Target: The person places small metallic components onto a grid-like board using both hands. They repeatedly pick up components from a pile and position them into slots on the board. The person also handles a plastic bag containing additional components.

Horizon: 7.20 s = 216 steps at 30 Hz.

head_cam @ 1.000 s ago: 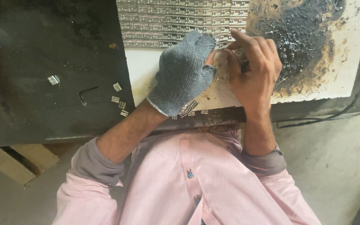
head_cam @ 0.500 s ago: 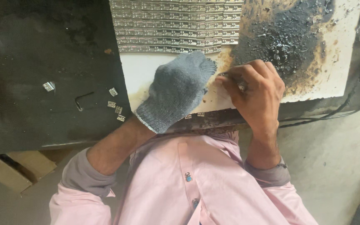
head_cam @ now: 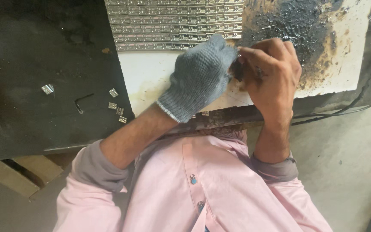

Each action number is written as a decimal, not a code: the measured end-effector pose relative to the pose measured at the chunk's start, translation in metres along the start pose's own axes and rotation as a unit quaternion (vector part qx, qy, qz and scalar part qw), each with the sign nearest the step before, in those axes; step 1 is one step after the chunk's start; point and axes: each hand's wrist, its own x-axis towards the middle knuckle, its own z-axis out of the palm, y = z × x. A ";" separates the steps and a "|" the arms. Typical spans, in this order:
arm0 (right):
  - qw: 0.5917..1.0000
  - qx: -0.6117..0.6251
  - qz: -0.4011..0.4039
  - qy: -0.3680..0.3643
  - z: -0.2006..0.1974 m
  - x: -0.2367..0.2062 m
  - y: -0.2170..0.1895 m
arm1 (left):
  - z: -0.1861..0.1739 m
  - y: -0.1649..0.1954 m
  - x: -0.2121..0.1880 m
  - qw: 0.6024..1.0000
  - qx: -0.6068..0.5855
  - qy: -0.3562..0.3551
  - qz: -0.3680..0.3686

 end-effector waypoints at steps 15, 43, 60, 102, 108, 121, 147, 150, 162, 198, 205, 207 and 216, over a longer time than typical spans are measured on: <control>0.993 0.100 0.028 0.060 0.021 0.009 0.007 | 0.015 -0.006 0.004 0.996 -0.049 0.047 -0.058; 0.981 -0.024 -0.118 -0.155 0.007 -0.087 -0.076 | -0.098 -0.014 -0.076 0.992 -0.101 0.020 -0.069; 0.977 0.157 -0.131 -0.064 0.056 0.017 -0.103 | -0.114 -0.048 -0.112 0.989 0.006 0.118 -0.086; 0.971 0.090 -0.133 -0.175 0.044 0.050 -0.145 | -0.126 -0.080 -0.121 0.948 -0.024 0.212 -0.236; 0.974 0.111 -0.106 -0.165 0.047 0.043 -0.133 | -0.165 -0.078 -0.151 0.987 0.037 0.065 -0.144; 0.982 0.112 -0.109 -0.110 0.049 0.035 -0.130 | -0.128 -0.056 -0.118 0.993 0.066 0.061 -0.080; 0.984 0.141 -0.094 -0.059 0.071 0.041 -0.115 | -0.080 -0.088 -0.099 0.988 0.069 0.115 -0.072; 0.982 0.164 -0.081 -0.053 0.079 0.042 -0.111 | -0.077 -0.086 -0.101 0.985 0.058 0.136 -0.084; 0.979 0.179 -0.089 -0.032 0.089 0.042 -0.109 | -0.094 -0.074 -0.097 0.984 0.013 0.162 -0.078; 0.987 0.134 -0.061 -0.065 0.048 0.028 -0.099 | -0.093 -0.060 -0.094 0.993 0.114 0.040 -0.011; 0.989 0.126 -0.077 -0.023 0.063 0.033 -0.092 | -0.076 -0.062 -0.085 0.992 0.056 0.090 -0.067; 0.988 0.125 -0.083 -0.017 0.066 0.034 -0.091 | -0.075 -0.063 -0.085 0.991 0.039 0.106 -0.075; 0.986 0.131 -0.104 -0.020 0.060 0.037 -0.097 | -0.076 -0.061 -0.080 0.987 0.045 0.108 -0.107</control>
